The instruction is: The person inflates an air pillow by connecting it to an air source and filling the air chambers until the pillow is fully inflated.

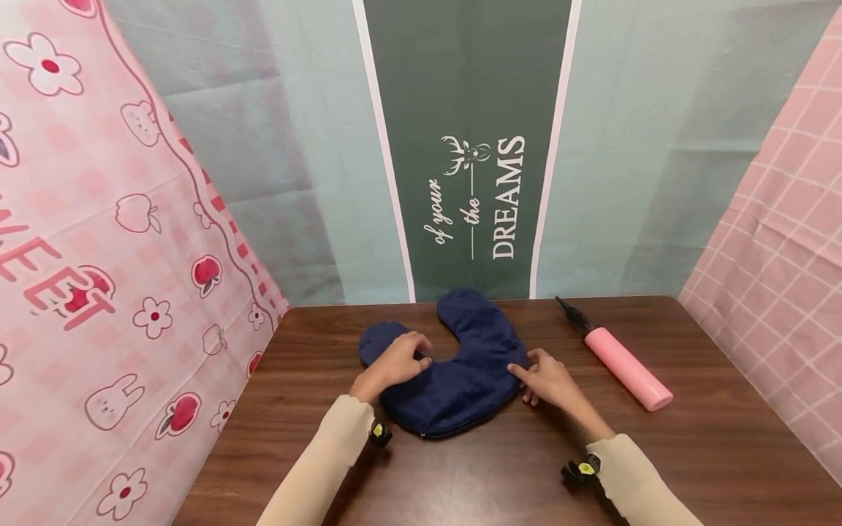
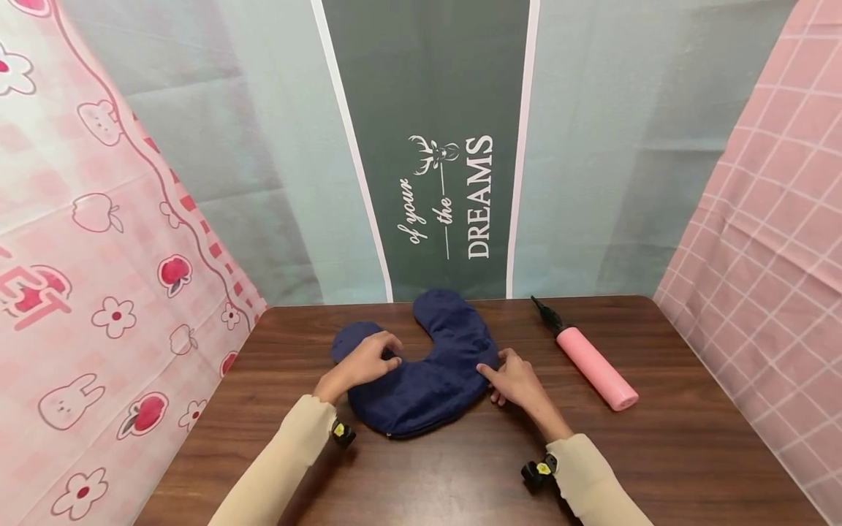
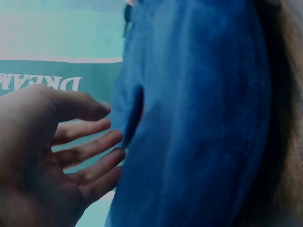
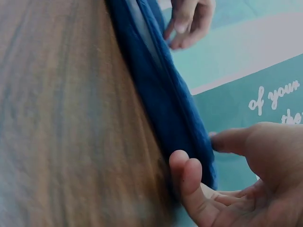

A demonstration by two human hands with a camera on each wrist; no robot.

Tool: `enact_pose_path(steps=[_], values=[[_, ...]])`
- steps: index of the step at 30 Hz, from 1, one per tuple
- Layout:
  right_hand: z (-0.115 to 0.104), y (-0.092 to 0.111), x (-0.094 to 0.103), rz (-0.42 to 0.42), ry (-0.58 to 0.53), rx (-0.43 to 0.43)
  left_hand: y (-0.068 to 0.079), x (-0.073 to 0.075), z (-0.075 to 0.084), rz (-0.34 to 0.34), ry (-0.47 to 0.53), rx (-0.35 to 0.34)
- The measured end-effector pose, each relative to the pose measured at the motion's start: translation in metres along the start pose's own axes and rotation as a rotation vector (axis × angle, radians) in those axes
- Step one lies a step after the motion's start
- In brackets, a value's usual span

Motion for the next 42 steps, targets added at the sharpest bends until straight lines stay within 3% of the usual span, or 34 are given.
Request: enact_pose_path(steps=[5,10,17,25,31,42], values=[[-0.002,0.000,-0.004,0.019,-0.017,0.011,-0.008,-0.017,-0.007,-0.119,-0.092,0.018],[-0.004,-0.005,-0.003,0.033,-0.068,0.014,-0.006,-0.024,-0.013,-0.141,-0.182,0.047],[-0.008,-0.018,-0.001,0.063,-0.009,0.035,0.001,-0.024,-0.020,-0.110,-0.179,0.072],[-0.011,-0.050,0.001,0.134,0.046,0.051,0.010,-0.023,-0.017,-0.088,-0.171,0.064],[-0.020,-0.078,0.001,0.154,0.126,0.049,0.017,-0.025,-0.013,-0.023,-0.178,0.071],[-0.040,-0.111,-0.002,0.134,0.127,0.041,0.024,-0.030,-0.011,0.102,-0.135,0.109]])
Point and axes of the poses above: each hand's wrist, its own y-axis away from the middle knuckle, its own x-axis out of the back of the hand, z = x × y, the point moved 6 cm from there along -y, towards the middle knuckle, and after that the axes turned 15 degrees about y, right-handed, at the moved point
